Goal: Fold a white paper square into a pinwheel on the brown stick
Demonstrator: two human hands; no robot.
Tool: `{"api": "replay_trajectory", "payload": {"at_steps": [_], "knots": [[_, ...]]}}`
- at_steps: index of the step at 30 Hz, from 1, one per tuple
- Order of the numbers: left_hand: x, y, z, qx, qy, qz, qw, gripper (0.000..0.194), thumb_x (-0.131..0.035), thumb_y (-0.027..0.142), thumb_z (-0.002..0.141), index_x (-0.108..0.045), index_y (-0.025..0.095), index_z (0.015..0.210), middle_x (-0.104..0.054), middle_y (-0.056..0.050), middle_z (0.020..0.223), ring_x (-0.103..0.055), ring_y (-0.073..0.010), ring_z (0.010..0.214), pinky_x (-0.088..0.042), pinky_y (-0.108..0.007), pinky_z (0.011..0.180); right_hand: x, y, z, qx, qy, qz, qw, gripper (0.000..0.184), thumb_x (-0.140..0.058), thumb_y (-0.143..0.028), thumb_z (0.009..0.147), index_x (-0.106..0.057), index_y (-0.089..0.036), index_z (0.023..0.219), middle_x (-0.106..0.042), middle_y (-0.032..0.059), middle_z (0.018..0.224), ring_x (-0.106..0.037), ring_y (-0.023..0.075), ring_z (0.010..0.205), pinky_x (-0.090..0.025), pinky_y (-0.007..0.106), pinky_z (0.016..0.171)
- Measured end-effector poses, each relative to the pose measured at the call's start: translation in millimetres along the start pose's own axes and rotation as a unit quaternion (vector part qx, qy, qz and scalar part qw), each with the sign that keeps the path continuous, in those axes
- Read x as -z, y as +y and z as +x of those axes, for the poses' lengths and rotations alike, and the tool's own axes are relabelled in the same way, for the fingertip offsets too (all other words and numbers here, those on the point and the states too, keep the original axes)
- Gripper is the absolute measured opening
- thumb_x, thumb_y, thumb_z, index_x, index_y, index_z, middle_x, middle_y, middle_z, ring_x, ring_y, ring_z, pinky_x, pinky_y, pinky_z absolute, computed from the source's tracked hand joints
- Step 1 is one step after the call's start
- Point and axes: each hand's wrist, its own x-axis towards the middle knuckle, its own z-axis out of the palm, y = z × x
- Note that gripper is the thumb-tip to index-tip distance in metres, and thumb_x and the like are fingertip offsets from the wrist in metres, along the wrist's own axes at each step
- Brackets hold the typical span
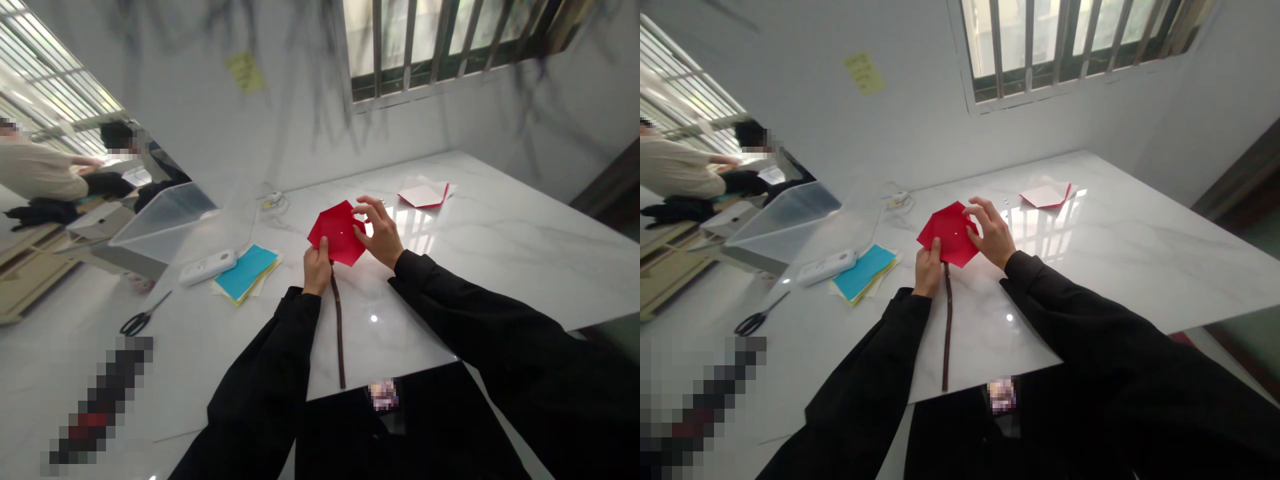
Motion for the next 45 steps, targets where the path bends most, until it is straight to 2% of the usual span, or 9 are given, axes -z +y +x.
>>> {"api": "replay_trajectory", "payload": {"at_steps": [7, 13, 17, 23, 27, 31, 38, 41, 45], "knots": [[-0.9, -4, -1, 0.039, -0.019, -0.044, 0.998, 0.059, -0.059, 0.07, 0.09, -0.061, 0.016, 0.066, -0.06, -0.004, 0.054, -0.055, -0.0132, 0.048, -0.043, -0.024, 0.048, -2, 16, -3, -0.123, 0.011, 0.076, 0.989, 0.013, -0.06, -0.017, 0.087, -0.07, -0.021, 0.094, -0.065, 0.0071, 0.122, -0.068, 0.0173, 0.094, -0.061, 0.035, 0.089], [2.6, -15, 9, 0.092, 0.039, -0.119, 0.988, 0.056, -0.071, 0.07, 0.079, -0.064, 0.014, 0.075, -0.066, -0.004, 0.063, -0.06, -0.0134, 0.053, -0.047, -0.024, 0.051, -10, 36, -4, -0.247, -0.037, 0.186, 0.95, 0.03, -0.056, -0.017, 0.082, -0.078, -0.022, 0.101, -0.076, 0.003, 0.099, -0.068, 0.0152, 0.078, -0.058, 0.027, 0.071], [7.7, -16, 14, 0.09, 0.05, -0.161, 0.982, 0.051, -0.077, 0.057, 0.078, -0.067, 0.013, 0.102, -0.075, -0.009, 0.092, -0.07, -0.0168, 0.074, -0.057, -0.027, 0.069, -11, 40, -3, -0.25, -0.119, 0.265, 0.923, 0.055, -0.051, -0.012, 0.074, -0.075, -0.024, 0.122, -0.077, 0.0036, 0.11, -0.067, 0.0133, 0.074, -0.056, 0.025, 0.065], [14.9, -6, 11, 0.037, -0.026, -0.064, 0.997, 0.102, -0.086, 0.03, 0.069, -0.03, 0.03, 0.155, -0.069, -0.012, 0.123, -0.073, -0.0211, 0.093, -0.061, -0.031, 0.076, -10, 54, -3, -0.276, -0.037, 0.276, 0.92, 0.061, -0.049, -0.012, 0.072, -0.072, -0.021, 0.128, -0.076, 0.0064, 0.116, -0.071, 0.0187, 0.092, -0.06, 0.032, 0.077], [13.1, -3, 8, -0.034, -0.056, -0.034, 0.997, 0.066, -0.081, 0.024, 0.072, -0.055, 0.027, 0.132, -0.062, -0.01, 0.133, -0.071, -0.0156, 0.091, -0.059, -0.026, 0.075, -8, 59, -2, -0.283, -0.012, 0.272, 0.92, 0.06, -0.048, -0.013, 0.073, -0.072, -0.022, 0.127, -0.074, 0.0054, 0.124, -0.07, 0.0206, 0.104, -0.06, 0.035, 0.087], [13.4, -2, 8, -0.016, -0.099, -0.033, 0.994, 0.028, -0.078, 0.025, 0.075, -0.068, 0.018, 0.101, -0.071, -0.005, 0.105, -0.064, -0.0091, 0.068, -0.054, -0.022, 0.066, -8, 56, -2, -0.263, -0.02, 0.249, 0.932, 0.052, -0.051, -0.016, 0.078, -0.073, -0.022, 0.124, -0.074, 0.0044, 0.126, -0.069, 0.0201, 0.104, -0.059, 0.036, 0.092], [18.6, -8, 14, 0.043, -0.042, -0.112, 0.992, 0.051, -0.086, 0.025, 0.065, -0.074, 0.017, 0.114, -0.075, -0.01, 0.118, -0.071, -0.0176, 0.093, -0.058, -0.033, 0.088, -3, 55, -1, -0.283, -0.013, 0.234, 0.93, 0.038, -0.06, -0.034, 0.085, -0.076, -0.02, 0.116, -0.077, 0.0058, 0.108, -0.068, 0.018, 0.089, -0.058, 0.033, 0.083], [23.1, -12, 16, 0.098, -0.034, -0.187, 0.977, 0.058, -0.088, 0.024, 0.063, -0.073, 0.017, 0.119, -0.076, -0.011, 0.117, -0.072, -0.0198, 0.101, -0.057, -0.036, 0.095, 2, 49, 2, -0.342, 0.001, 0.246, 0.907, 0.039, -0.063, -0.034, 0.083, -0.076, -0.019, 0.117, -0.077, 0.0044, 0.095, -0.059, 0.0121, 0.068, -0.054, 0.028, 0.069], [26.7, -10, 17, 0.11, -0.053, -0.211, 0.97, 0.062, -0.089, 0.023, 0.063, -0.073, 0.018, 0.122, -0.076, -0.012, 0.12, -0.071, -0.0228, 0.11, -0.056, -0.038, 0.1, 9, 34, 8, -0.409, 0.027, 0.287, 0.866, 0.037, -0.065, -0.038, 0.085, -0.074, -0.019, 0.115, -0.076, 0.0058, 0.099, -0.057, 0.0102, 0.067, -0.05, 0.023, 0.061]]}}
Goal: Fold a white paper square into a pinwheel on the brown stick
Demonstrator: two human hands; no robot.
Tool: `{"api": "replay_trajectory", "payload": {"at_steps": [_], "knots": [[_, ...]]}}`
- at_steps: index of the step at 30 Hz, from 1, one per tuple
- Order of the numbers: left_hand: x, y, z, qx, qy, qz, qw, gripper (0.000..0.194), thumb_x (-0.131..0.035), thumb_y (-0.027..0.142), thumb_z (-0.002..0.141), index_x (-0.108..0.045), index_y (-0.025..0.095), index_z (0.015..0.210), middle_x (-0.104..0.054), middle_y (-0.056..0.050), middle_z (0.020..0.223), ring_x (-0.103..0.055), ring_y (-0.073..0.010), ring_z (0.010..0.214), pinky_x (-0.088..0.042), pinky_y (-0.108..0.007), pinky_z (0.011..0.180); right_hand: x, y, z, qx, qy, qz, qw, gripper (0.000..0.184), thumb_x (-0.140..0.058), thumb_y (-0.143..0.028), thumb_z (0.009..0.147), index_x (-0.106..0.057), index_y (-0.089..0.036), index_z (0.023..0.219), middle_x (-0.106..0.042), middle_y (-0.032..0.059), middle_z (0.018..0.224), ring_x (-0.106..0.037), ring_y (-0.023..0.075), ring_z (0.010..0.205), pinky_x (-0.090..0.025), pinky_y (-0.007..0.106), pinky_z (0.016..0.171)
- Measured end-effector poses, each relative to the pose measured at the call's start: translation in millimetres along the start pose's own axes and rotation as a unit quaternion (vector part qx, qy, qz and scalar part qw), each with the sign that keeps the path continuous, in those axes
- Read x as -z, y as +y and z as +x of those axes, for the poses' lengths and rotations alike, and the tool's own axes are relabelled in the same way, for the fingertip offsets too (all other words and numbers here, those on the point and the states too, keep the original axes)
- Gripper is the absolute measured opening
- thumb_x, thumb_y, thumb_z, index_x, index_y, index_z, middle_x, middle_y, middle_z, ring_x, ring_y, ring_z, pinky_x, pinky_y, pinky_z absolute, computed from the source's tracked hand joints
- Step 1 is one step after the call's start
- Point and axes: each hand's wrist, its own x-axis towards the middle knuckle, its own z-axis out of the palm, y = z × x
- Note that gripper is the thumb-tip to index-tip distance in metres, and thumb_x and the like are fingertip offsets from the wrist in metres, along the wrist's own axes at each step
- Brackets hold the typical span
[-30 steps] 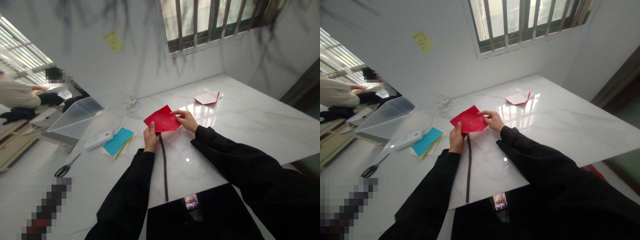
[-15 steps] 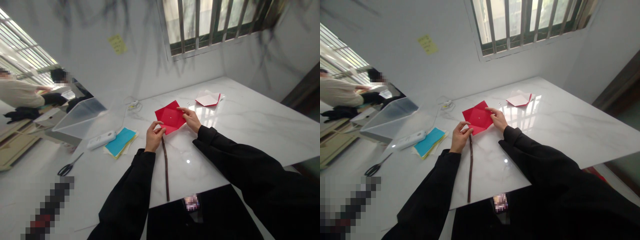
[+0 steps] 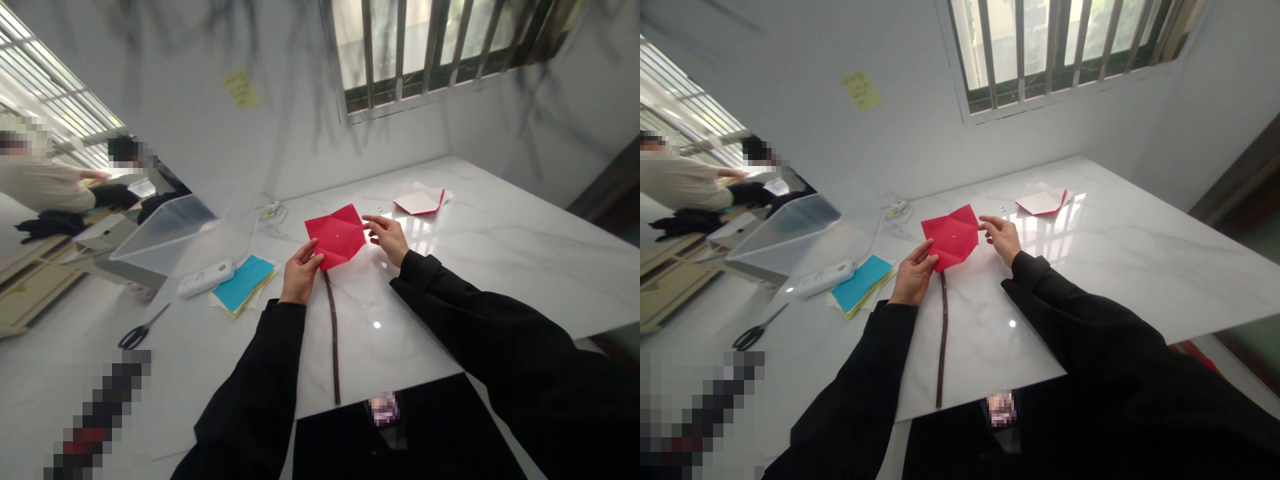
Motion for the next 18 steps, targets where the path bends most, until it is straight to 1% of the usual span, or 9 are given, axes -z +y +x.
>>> {"api": "replay_trajectory", "payload": {"at_steps": [2, 4, 5, 7, 10, 12, 14, 16, 18], "knots": [[-1.4, 2, -1, -0.011, -0.003, 0.011, 1.0, 0.061, -0.089, 0.024, 0.063, -0.073, 0.018, 0.122, -0.075, -0.013, 0.123, -0.071, -0.0236, 0.113, -0.055, -0.038, 0.101, -2, -7, -4, -0.041, 0.004, 0.01, 0.999, 0.039, -0.064, -0.049, 0.089, -0.072, -0.021, 0.114, -0.075, 0.0076, 0.106, -0.061, 0.0114, 0.071, -0.051, 0.023, 0.059], [-3.3, 3, -2, -0.015, -0.004, 0.022, 1.0, 0.061, -0.089, 0.024, 0.063, -0.074, 0.018, 0.122, -0.074, -0.013, 0.125, -0.07, -0.024, 0.113, -0.055, -0.039, 0.101, -2, -10, -6, -0.064, -0.008, -0.004, 0.998, 0.043, -0.068, -0.053, 0.088, -0.071, -0.021, 0.116, -0.074, 0.0086, 0.109, -0.063, 0.0126, 0.073, -0.053, 0.024, 0.059], [-4.1, 3, -2, -0.016, -0.005, 0.026, 1.0, 0.062, -0.089, 0.024, 0.062, -0.074, 0.018, 0.122, -0.074, -0.013, 0.125, -0.071, -0.0239, 0.112, -0.056, -0.039, 0.101, -2, -9, -6, -0.066, -0.02, -0.012, 0.998, 0.044, -0.073, -0.051, 0.086, -0.07, -0.021, 0.117, -0.074, 0.0085, 0.107, -0.064, 0.0132, 0.073, -0.054, 0.024, 0.059], [-4.9, 3, -2, -0.013, -0.007, 0.024, 1.0, 0.062, -0.089, 0.025, 0.062, -0.074, 0.018, 0.121, -0.075, -0.012, 0.125, -0.071, -0.0234, 0.11, -0.056, -0.039, 0.099, -1, -7, -6, -0.063, -0.04, -0.011, 0.997, 0.045, -0.08, -0.039, 0.082, -0.068, -0.021, 0.121, -0.075, 0.0068, 0.097, -0.066, 0.0143, 0.073, -0.054, 0.025, 0.06], [-4.5, 3, -3, 0.004, -0.016, -0.001, 1.0, 0.058, -0.088, 0.023, 0.063, -0.074, 0.018, 0.119, -0.074, -0.011, 0.124, -0.071, -0.0209, 0.106, -0.056, -0.034, 0.096, 1, -2, -3, -0.074, -0.044, 0.031, 0.996, 0.039, -0.081, -0.026, 0.081, -0.069, -0.02, 0.117, -0.075, 0.0045, 0.087, -0.068, 0.0152, 0.073, -0.056, 0.026, 0.063], [-3.6, 4, -3, 0.018, -0.022, -0.022, 0.999, 0.056, -0.087, 0.02, 0.063, -0.072, 0.019, 0.118, -0.074, -0.01, 0.124, -0.071, -0.0181, 0.104, -0.056, -0.03, 0.092, 3, 1, -2, -0.08, -0.04, 0.051, 0.995, 0.033, -0.08, -0.025, 0.082, -0.07, -0.019, 0.113, -0.076, 0.0051, 0.088, -0.069, 0.0152, 0.074, -0.057, 0.027, 0.066], [-2.2, 6, -3, 0.03, -0.025, -0.04, 0.998, 0.059, -0.086, 0.019, 0.064, -0.068, 0.021, 0.12, -0.072, -0.008, 0.127, -0.071, -0.016, 0.102, -0.056, -0.027, 0.088, 4, 2, -1, -0.071, -0.039, 0.053, 0.995, 0.03, -0.081, -0.026, 0.081, -0.071, -0.018, 0.108, -0.077, 0.0061, 0.09, -0.07, 0.0154, 0.075, -0.057, 0.028, 0.068], [-0.5, 10, -4, 0.049, -0.024, -0.052, 0.997, 0.063, -0.085, 0.021, 0.068, -0.061, 0.025, 0.126, -0.072, -0.007, 0.128, -0.071, -0.0153, 0.1, -0.056, -0.027, 0.087, 5, 3, -1, -0.057, -0.044, 0.047, 0.996, 0.028, -0.083, -0.029, 0.08, -0.072, -0.017, 0.102, -0.078, 0.0066, 0.091, -0.07, 0.0153, 0.077, -0.057, 0.027, 0.069], [0.3, 14, -6, 0.071, -0.029, -0.058, 0.995, 0.065, -0.083, 0.027, 0.073, -0.056, 0.028, 0.132, -0.072, -0.007, 0.128, -0.072, -0.016, 0.099, -0.057, -0.029, 0.087, 4, 5, -2, -0.051, -0.056, 0.043, 0.996, 0.028, -0.084, -0.033, 0.078, -0.073, -0.017, 0.097, -0.078, 0.0061, 0.092, -0.07, 0.0146, 0.077, -0.055, 0.026, 0.067]]}}
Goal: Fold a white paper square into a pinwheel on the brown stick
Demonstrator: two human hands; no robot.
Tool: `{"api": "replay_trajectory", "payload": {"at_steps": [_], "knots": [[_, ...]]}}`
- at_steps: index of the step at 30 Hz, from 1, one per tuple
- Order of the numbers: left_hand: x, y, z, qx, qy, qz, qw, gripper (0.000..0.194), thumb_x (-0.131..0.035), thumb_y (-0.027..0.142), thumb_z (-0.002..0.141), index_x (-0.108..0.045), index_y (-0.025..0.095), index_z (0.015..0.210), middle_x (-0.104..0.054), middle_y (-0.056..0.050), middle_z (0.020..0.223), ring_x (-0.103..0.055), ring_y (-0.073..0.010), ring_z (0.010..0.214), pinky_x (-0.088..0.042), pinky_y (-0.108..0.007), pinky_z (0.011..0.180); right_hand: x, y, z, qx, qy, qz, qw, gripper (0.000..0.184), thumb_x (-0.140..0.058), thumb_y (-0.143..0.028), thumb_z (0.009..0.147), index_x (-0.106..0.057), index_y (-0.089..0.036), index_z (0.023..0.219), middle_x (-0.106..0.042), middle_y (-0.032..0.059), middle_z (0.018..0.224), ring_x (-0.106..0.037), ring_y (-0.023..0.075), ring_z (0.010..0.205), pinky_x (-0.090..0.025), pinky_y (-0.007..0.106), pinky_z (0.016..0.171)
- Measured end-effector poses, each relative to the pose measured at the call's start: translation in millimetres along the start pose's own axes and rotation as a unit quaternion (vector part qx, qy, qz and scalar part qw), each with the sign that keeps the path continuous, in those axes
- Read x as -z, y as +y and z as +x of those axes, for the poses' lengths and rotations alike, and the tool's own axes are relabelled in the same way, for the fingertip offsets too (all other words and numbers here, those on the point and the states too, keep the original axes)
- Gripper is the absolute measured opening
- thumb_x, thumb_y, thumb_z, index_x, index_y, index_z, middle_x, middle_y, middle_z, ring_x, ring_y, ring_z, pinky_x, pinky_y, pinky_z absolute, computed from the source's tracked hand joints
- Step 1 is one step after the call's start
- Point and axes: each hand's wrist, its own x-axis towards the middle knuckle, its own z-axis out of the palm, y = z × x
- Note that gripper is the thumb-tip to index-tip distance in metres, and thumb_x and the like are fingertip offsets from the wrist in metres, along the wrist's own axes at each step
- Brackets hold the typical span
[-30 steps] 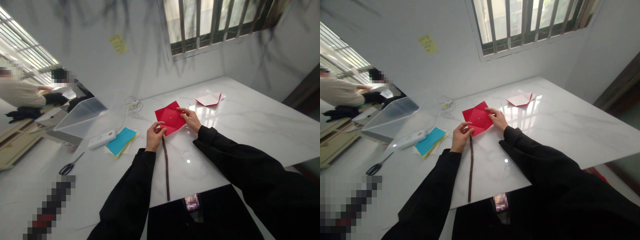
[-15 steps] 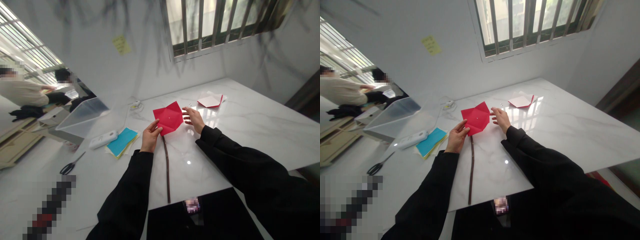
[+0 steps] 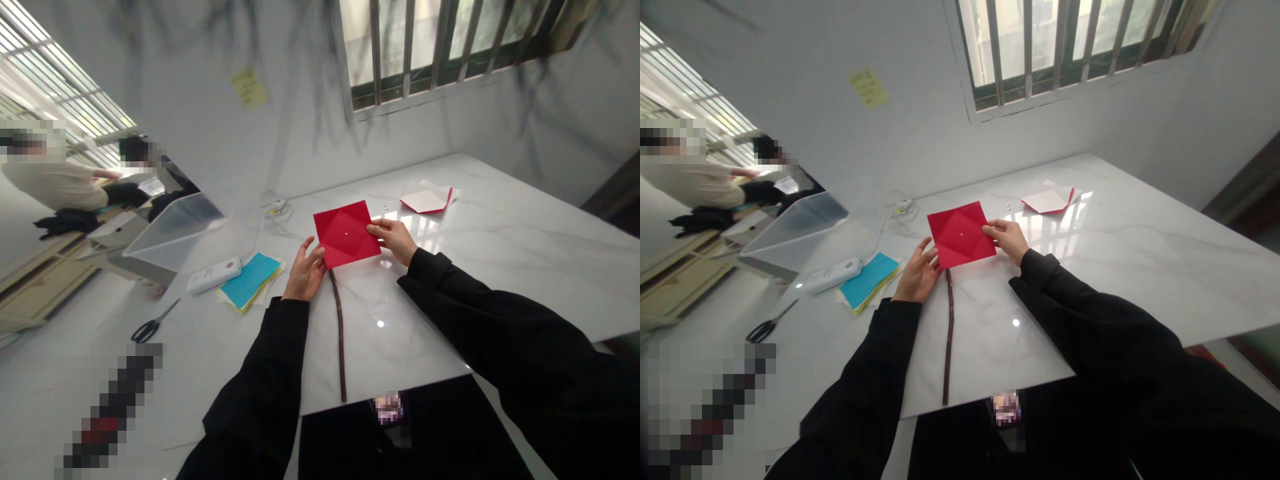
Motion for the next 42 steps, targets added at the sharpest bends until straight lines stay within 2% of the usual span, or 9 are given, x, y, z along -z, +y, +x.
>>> {"api": "replay_trajectory", "payload": {"at_steps": [6, 12, 14, 16, 19, 22, 26, 28, 42], "knots": [[-13.2, -2, -8, 0.006, -0.075, 0.011, 0.997, 0.061, -0.085, 0.036, 0.074, -0.064, 0.017, 0.128, -0.075, -0.015, 0.12, -0.073, -0.0304, 0.11, -0.058, -0.044, 0.095, -9, 11, -7, -0.017, -0.069, -0.018, 0.997, 0.033, -0.088, -0.041, 0.071, -0.073, -0.017, 0.087, -0.077, 0.0037, 0.084, -0.066, 0.0133, 0.069, -0.05, 0.023, 0.059], [-5.2, -1, -2, -0.1, 0.106, 0.087, 0.985, 0.048, -0.073, 0.04, 0.085, -0.069, 0.018, 0.128, -0.077, -0.014, 0.119, -0.069, -0.033, 0.12, -0.056, -0.052, 0.104, -5, 13, -7, -0.026, -0.118, -0.009, 0.993, 0.034, -0.088, -0.043, 0.073, -0.078, -0.018, 0.095, -0.078, 0.0059, 0.095, -0.069, 0.0137, 0.085, -0.056, 0.025, 0.077], [12.2, 27, -10, -0.24, 0.203, 0.187, 0.931, 0.046, -0.063, 0.036, 0.091, -0.067, 0.021, 0.135, -0.07, -0.011, 0.135, -0.061, -0.0291, 0.134, -0.047, -0.049, 0.116, -1, 13, -5, -0.044, -0.102, 0.014, 0.994, 0.035, -0.088, -0.04, 0.075, -0.078, -0.019, 0.101, -0.078, 0.0072, 0.1, -0.07, 0.0131, 0.087, -0.057, 0.025, 0.08], [32.5, 67, -26, -0.372, 0.259, 0.332, 0.827, 0.051, -0.057, 0.029, 0.094, -0.062, 0.021, 0.144, -0.058, -0.008, 0.153, -0.045, -0.0267, 0.149, -0.031, -0.046, 0.127, 2, 15, -3, -0.057, -0.106, 0.023, 0.992, 0.033, -0.087, -0.037, 0.075, -0.079, -0.018, 0.101, -0.078, 0.0084, 0.101, -0.07, 0.0133, 0.087, -0.058, 0.026, 0.083], [59.7, 120, -56, -0.438, 0.227, 0.555, 0.67, 0.063, -0.048, 0.021, 0.096, -0.045, 0.023, 0.158, -0.027, -0.003, 0.172, -0.018, -0.0256, 0.161, -0.013, -0.047, 0.132, 2, 19, -2, -0.053, -0.126, 0.004, 0.991, 0.031, -0.087, -0.036, 0.076, -0.08, -0.018, 0.101, -0.078, 0.0088, 0.1, -0.07, 0.014, 0.086, -0.059, 0.027, 0.084], [82.8, 123, -69, -0.329, 0.155, 0.701, 0.614, 0.068, -0.049, 0.023, 0.094, -0.04, 0.028, 0.161, -0.022, -0.002, 0.174, -0.013, -0.0318, 0.162, -0.009, -0.057, 0.13, -1, 22, -3, -0.048, -0.132, -0.011, 0.99, 0.03, -0.085, -0.039, 0.078, -0.08, -0.018, 0.1, -0.078, 0.009, 0.097, -0.07, 0.0141, 0.085, -0.059, 0.027, 0.084], [113.7, 63, -65, -0.045, 0.063, 0.783, 0.617, 0.065, -0.045, 0.044, 0.097, -0.042, 0.024, 0.16, -0.033, -0.011, 0.169, -0.024, -0.0359, 0.159, -0.017, -0.063, 0.126, -1, 22, -4, -0.044, -0.13, -0.015, 0.99, 0.032, -0.085, -0.043, 0.079, -0.08, -0.017, 0.098, -0.078, 0.0089, 0.093, -0.069, 0.0142, 0.083, -0.059, 0.027, 0.082], [125.0, 36, -63, 0.017, 0.065, 0.786, 0.615, 0.077, -0.04, 0.061, 0.098, -0.035, 0.022, 0.163, -0.025, -0.013, 0.172, -0.02, -0.0366, 0.16, -0.016, -0.062, 0.126, -1, 22, -4, -0.038, -0.133, -0.022, 0.99, 0.034, -0.084, -0.045, 0.079, -0.08, -0.017, 0.098, -0.077, 0.0086, 0.093, -0.069, 0.0141, 0.082, -0.059, 0.027, 0.082], [130.8, 30, -25, 0.024, 0.202, 0.76, 0.617, 0.083, -0.031, 0.07, 0.097, -0.042, 0.015, 0.159, -0.034, -0.025, 0.166, -0.029, -0.0478, 0.153, -0.022, -0.073, 0.118, -1, 20, -7, -0.021, -0.154, -0.067, 0.986, 0.044, -0.084, -0.053, 0.074, -0.079, -0.016, 0.098, -0.077, 0.0075, 0.088, -0.066, 0.0139, 0.077, -0.056, 0.029, 0.078]]}}
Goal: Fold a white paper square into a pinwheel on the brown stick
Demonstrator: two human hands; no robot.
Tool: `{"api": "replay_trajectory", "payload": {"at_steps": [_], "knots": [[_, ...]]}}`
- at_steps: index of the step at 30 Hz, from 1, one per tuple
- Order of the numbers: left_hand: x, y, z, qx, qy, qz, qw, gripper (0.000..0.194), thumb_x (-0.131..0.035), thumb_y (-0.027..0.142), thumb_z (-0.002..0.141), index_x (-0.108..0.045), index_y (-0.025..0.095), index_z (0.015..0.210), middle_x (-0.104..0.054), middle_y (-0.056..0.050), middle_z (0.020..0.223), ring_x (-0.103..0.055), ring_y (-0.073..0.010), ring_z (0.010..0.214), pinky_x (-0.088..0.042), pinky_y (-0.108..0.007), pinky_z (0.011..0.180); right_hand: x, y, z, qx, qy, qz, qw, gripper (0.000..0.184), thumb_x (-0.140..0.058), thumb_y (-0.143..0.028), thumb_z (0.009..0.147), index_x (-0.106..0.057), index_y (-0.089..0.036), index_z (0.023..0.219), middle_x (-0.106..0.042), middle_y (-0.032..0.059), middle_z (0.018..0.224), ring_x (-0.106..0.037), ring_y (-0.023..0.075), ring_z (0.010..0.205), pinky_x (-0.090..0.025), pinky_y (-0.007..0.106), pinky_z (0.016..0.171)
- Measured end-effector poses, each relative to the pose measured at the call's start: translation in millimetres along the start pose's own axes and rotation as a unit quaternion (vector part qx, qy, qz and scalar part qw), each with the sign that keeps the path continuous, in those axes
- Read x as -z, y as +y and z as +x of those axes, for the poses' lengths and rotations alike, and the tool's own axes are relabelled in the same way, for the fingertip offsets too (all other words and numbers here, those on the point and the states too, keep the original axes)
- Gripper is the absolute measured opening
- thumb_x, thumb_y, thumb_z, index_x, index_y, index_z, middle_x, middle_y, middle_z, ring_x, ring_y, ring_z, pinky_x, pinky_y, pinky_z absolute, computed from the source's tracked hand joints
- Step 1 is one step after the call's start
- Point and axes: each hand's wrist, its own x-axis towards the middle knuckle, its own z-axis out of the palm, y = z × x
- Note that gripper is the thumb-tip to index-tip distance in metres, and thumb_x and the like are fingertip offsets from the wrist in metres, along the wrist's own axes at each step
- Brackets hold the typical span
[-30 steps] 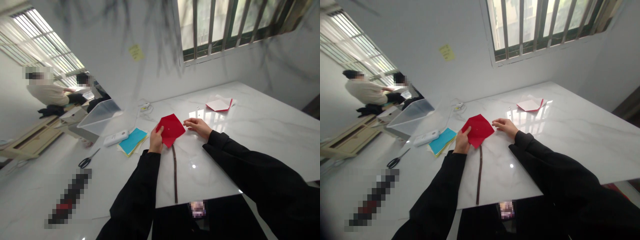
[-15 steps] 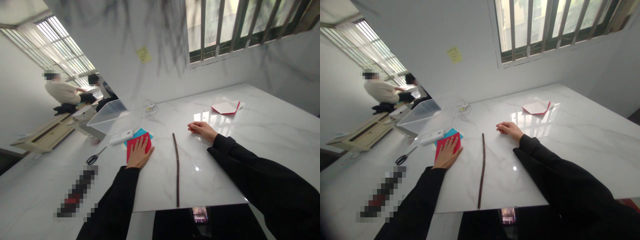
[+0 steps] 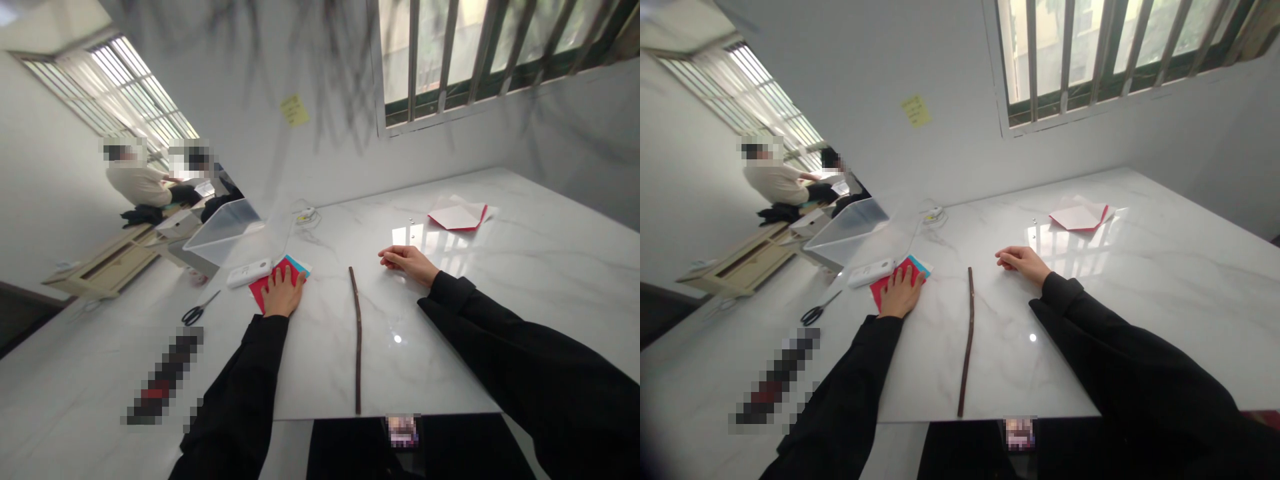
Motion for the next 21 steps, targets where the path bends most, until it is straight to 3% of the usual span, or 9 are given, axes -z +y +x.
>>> {"api": "replay_trajectory", "payload": {"at_steps": [4, 7, 9, 12, 14, 17, 21], "knots": [[6.6, 19, -6, -0.016, 0.018, 0.006, 1.0, 0.082, -0.034, 0.065, 0.099, -0.045, 0.007, 0.156, -0.037, -0.03, 0.162, -0.03, -0.0497, 0.152, -0.024, -0.071, 0.117, 1, 3, 2, -0.001, -0.001, -0.022, 1.0, 0.048, -0.081, -0.06, 0.076, -0.079, -0.017, 0.097, -0.076, 0.0082, 0.088, -0.067, 0.0155, 0.08, -0.055, 0.03, 0.078], [19.4, 60, -11, -0.096, 0.069, 0.016, 0.993, 0.075, -0.035, 0.062, 0.101, -0.046, 0.011, 0.155, -0.039, -0.022, 0.164, -0.03, -0.0433, 0.153, -0.024, -0.058, 0.123, 2, 4, 2, -0.007, -0.006, -0.034, 0.999, 0.053, -0.077, -0.066, 0.077, -0.079, -0.017, 0.096, -0.076, 0.009, 0.089, -0.067, 0.0167, 0.082, -0.055, 0.03, 0.079], [26.4, 96, -12, -0.159, 0.092, -0.01, 0.983, 0.067, -0.034, 0.06, 0.103, -0.053, 0.016, 0.15, -0.049, -0.016, 0.158, -0.04, -0.0364, 0.148, -0.029, -0.048, 0.121, 3, 3, 1, -0.01, -0.008, -0.043, 0.999, 0.056, -0.076, -0.07, 0.077, -0.079, -0.017, 0.096, -0.076, 0.0092, 0.089, -0.068, 0.0173, 0.082, -0.055, 0.03, 0.079], [23.4, 146, -17, -0.215, 0.126, -0.101, 0.963, 0.053, -0.035, 0.055, 0.106, -0.069, 0.02, 0.127, -0.072, -0.011, 0.123, -0.062, -0.0259, 0.117, -0.041, -0.035, 0.104, 5, 4, -1, -0.007, -0.009, -0.062, 0.998, 0.059, -0.074, -0.072, 0.077, -0.079, -0.017, 0.096, -0.076, 0.009, 0.089, -0.067, 0.0178, 0.082, -0.055, 0.031, 0.079], [11.3, 165, -23, -0.187, 0.138, -0.146, 0.962, 0.046, -0.036, 0.048, 0.106, -0.073, 0.022, 0.099, -0.074, -0.008, 0.093, -0.065, -0.0213, 0.091, -0.043, -0.031, 0.086, 5, 7, -1, -0.002, -0.013, -0.079, 0.997, 0.057, -0.072, -0.071, 0.079, -0.078, -0.017, 0.097, -0.076, 0.0091, 0.089, -0.067, 0.0181, 0.082, -0.054, 0.032, 0.079], [-9.8, 170, -32, -0.143, 0.097, -0.195, 0.965, 0.046, -0.044, 0.046, 0.103, -0.063, 0.023, 0.068, -0.062, -0.003, 0.064, -0.055, -0.0176, 0.065, -0.034, -0.03, 0.067, 3, 6, -1, 0.019, -0.021, -0.128, 0.991, 0.053, -0.066, -0.067, 0.085, -0.076, -0.017, 0.096, -0.075, 0.0087, 0.087, -0.065, 0.0176, 0.078, -0.053, 0.031, 0.076], [-20.2, 157, -30, -0.158, 0.109, -0.265, 0.945, 0.048, -0.049, 0.046, 0.097, -0.047, 0.021, 0.056, -0.045, 0.001, 0.053, -0.039, -0.0134, 0.055, -0.026, -0.03, 0.062, -14, -24, -12, 0.075, -0.029, -0.255, 0.964, 0.046, -0.06, -0.06, 0.092, -0.069, -0.017, 0.078, -0.064, 0.002, 0.067, -0.051, 0.013, 0.062, -0.043, 0.028, 0.063]]}}
